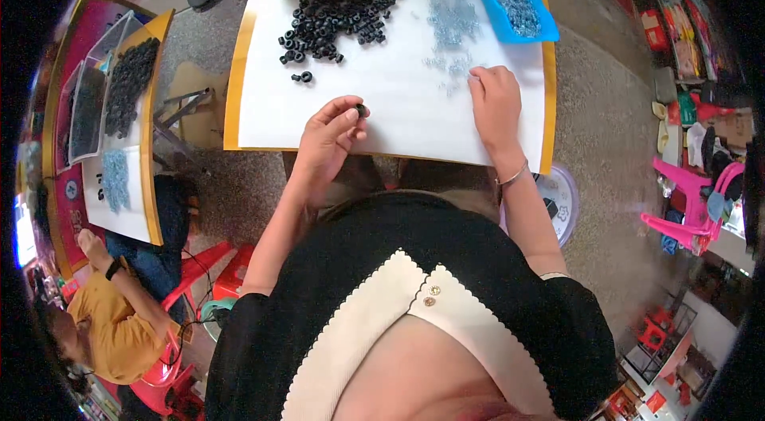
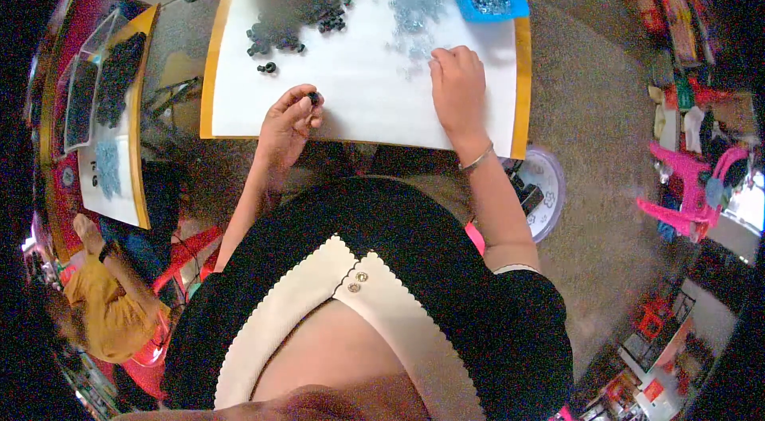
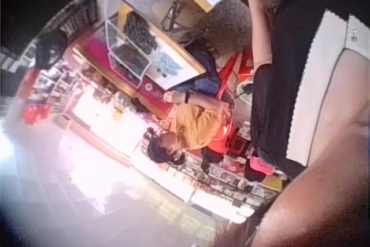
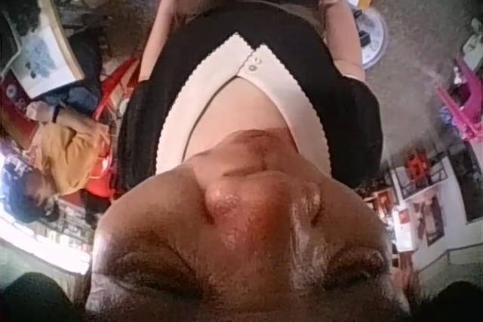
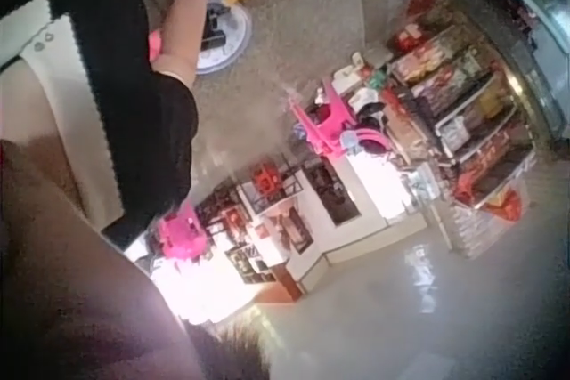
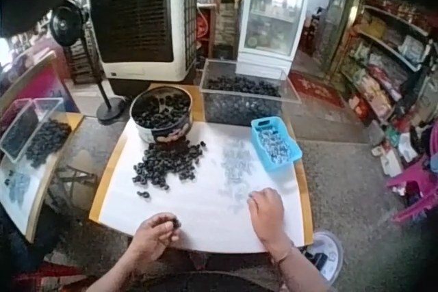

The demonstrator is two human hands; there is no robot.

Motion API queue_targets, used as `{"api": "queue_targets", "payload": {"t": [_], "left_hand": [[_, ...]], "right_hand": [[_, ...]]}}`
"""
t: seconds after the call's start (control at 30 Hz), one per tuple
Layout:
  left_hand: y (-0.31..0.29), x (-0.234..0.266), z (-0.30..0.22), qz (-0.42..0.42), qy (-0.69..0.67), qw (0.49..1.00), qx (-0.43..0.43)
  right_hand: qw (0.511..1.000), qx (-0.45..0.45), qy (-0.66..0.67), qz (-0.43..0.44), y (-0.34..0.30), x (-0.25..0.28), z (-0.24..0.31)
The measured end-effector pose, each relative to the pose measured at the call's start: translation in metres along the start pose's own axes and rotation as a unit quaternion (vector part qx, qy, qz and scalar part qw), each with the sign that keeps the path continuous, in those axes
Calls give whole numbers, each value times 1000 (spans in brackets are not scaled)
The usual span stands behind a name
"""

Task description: The person assembles components by picking up tiny plastic pieces and inserting them into black plastic fittings by hand.

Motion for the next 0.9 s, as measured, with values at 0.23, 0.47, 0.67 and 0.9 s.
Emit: {"api": "queue_targets", "payload": {"t": [0.23,0.47,0.67,0.9], "left_hand": [[-2,-3,-2,-9,4,1000,16],[-6,1,-4,-27,5,999,19],[0,-2,-3,-7,-17,1000,10],[1,2,-1,7,-25,1000,-11]], "right_hand": [[997,-42,63,-18,0,-3,-15],[962,-139,236,6,-1,-6,-4],[865,-140,448,175,-5,-55,72],[894,-28,407,184,5,-64,122]]}}
Point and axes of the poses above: each hand's wrist, its own y-axis towards the middle knuckle, its own x-axis out of the back of the hand, z = x × y, the point moved 10 cm from there along y, towards the middle knuckle, and after that the axes turned 5 degrees about z, right-handed, at the moved point
